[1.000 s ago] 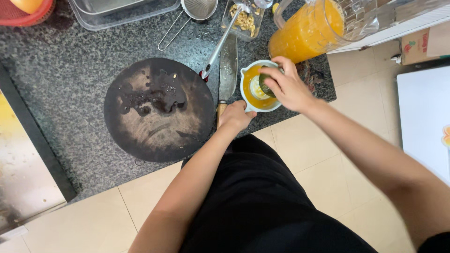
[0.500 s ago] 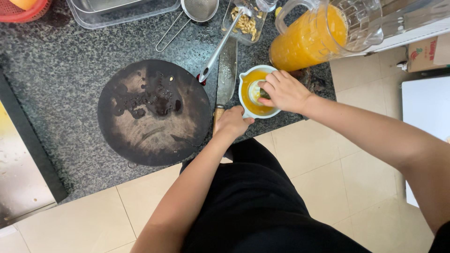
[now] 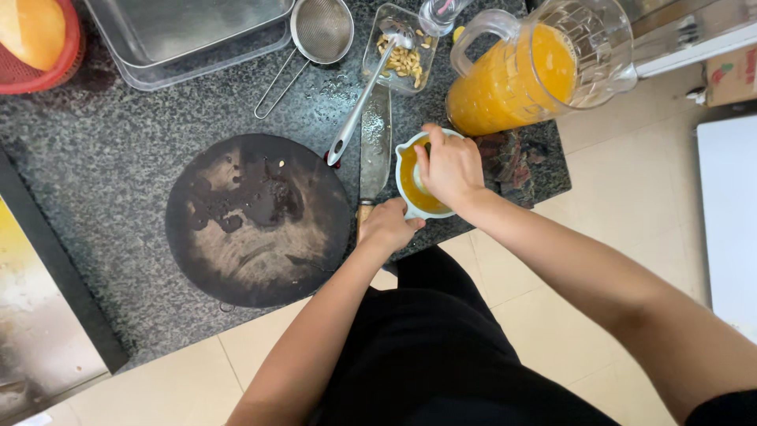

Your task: The person cuts oranges on a wooden board with a knife, squeezes them using a plastic manual juicer, and pours the juice into a large pitcher, stirring it with a spoon and adding ice.

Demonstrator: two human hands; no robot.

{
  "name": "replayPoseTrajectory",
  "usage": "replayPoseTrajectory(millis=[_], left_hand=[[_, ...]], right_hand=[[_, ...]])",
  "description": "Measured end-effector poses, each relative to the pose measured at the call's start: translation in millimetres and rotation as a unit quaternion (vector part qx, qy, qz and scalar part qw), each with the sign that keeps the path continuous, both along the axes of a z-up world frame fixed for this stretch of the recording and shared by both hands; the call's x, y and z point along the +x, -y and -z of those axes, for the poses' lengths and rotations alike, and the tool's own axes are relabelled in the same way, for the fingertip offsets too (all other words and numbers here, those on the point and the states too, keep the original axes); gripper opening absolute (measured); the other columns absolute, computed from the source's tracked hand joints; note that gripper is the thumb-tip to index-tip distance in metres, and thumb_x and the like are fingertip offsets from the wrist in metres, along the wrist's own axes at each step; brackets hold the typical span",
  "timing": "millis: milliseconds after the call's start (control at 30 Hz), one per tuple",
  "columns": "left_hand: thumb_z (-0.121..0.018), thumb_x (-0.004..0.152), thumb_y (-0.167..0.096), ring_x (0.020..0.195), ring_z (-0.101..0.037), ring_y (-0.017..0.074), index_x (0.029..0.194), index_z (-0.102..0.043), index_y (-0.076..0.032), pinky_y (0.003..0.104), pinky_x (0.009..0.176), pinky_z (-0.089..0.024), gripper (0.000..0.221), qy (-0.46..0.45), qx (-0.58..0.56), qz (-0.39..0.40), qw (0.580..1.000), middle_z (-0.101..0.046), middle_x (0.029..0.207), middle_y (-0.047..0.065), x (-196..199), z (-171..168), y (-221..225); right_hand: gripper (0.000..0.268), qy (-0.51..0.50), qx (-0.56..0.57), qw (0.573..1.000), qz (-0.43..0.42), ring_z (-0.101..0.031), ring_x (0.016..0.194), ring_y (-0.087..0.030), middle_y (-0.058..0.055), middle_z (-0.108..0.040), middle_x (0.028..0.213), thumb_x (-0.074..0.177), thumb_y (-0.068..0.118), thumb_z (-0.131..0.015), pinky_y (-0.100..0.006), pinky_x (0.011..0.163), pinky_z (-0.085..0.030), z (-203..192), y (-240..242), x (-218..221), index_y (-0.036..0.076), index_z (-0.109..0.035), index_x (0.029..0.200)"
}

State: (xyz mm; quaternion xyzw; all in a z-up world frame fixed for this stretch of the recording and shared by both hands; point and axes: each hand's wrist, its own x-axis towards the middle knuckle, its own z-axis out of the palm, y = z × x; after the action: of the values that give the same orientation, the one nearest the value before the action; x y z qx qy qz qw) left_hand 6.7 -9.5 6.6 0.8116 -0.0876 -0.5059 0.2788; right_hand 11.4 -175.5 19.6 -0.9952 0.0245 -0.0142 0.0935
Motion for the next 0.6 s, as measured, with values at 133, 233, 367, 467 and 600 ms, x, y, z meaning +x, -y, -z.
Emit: replayPoseTrajectory(millis=[133, 233, 367, 467, 600], left_hand=[[-0.078, 0.085, -0.045, 0.122, -0.064, 0.0285, 0.124, -0.068, -0.011, 0.042, 0.100, -0.050, 0.052, 0.007, -0.003, -0.007, 1.000, -0.069, 0.126, 0.014, 0.9, 0.0, 4.7], [-0.077, 0.085, -0.046, 0.120, -0.066, 0.0286, 0.125, -0.068, -0.010, 0.042, 0.099, -0.051, 0.054, -0.004, 0.007, -0.004, 1.000, -0.071, 0.124, 0.014, -0.3, 1.4, 2.5], [-0.077, 0.084, -0.048, 0.121, -0.065, 0.0286, 0.124, -0.068, -0.011, 0.043, 0.098, -0.051, 0.055, 0.021, 0.007, -0.007, 1.000, -0.070, 0.125, 0.012, -2.4, 4.7, 2.9], [-0.076, 0.085, -0.049, 0.120, -0.066, 0.0291, 0.121, -0.070, -0.010, 0.043, 0.098, -0.052, 0.053, 0.027, 0.009, 0.005, 1.000, -0.072, 0.123, 0.012, -7.6, 9.9, 1.2], [-0.078, 0.083, -0.049, 0.120, -0.064, 0.0289, 0.120, -0.070, -0.011, 0.044, 0.098, -0.051, 0.053, 0.043, -0.003, -0.005, 0.999, -0.070, 0.124, 0.013, -5.6, 16.2, 4.1]], right_hand=[[0.029, 0.026, 0.038, 0.985, 0.164, -0.071, 0.078, -0.038, -0.018, -0.072, 0.083, 0.103, 0.029, -0.062, -0.049, 0.072, -0.054, 6.3, -3.6, 5.5, 0.006, -0.063, 0.120], [0.033, 0.016, 0.097, 0.952, 0.290, -0.070, 0.085, -0.040, -0.018, -0.074, 0.089, 0.101, 0.034, -0.060, -0.050, 0.075, -0.052, 13.1, -5.5, 4.0, 0.007, -0.063, 0.119], [0.041, 0.095, 0.245, 0.906, 0.333, -0.072, 0.097, -0.032, -0.017, -0.075, 0.105, 0.104, 0.044, -0.058, -0.042, 0.086, -0.054, 20.6, 15.3, -8.0, 0.007, -0.067, 0.116], [0.049, 0.095, 0.374, 0.855, 0.348, -0.070, 0.105, -0.026, -0.015, -0.074, 0.111, 0.106, 0.051, -0.052, -0.039, 0.095, -0.053, 20.8, 39.8, -37.8, 0.006, -0.066, 0.118], [0.057, 0.059, 0.669, 0.606, 0.427, -0.067, 0.117, -0.025, -0.011, -0.071, 0.122, 0.102, 0.058, -0.047, -0.043, 0.100, -0.053, 15.0, 61.8, -71.0, 0.008, -0.063, 0.124]])
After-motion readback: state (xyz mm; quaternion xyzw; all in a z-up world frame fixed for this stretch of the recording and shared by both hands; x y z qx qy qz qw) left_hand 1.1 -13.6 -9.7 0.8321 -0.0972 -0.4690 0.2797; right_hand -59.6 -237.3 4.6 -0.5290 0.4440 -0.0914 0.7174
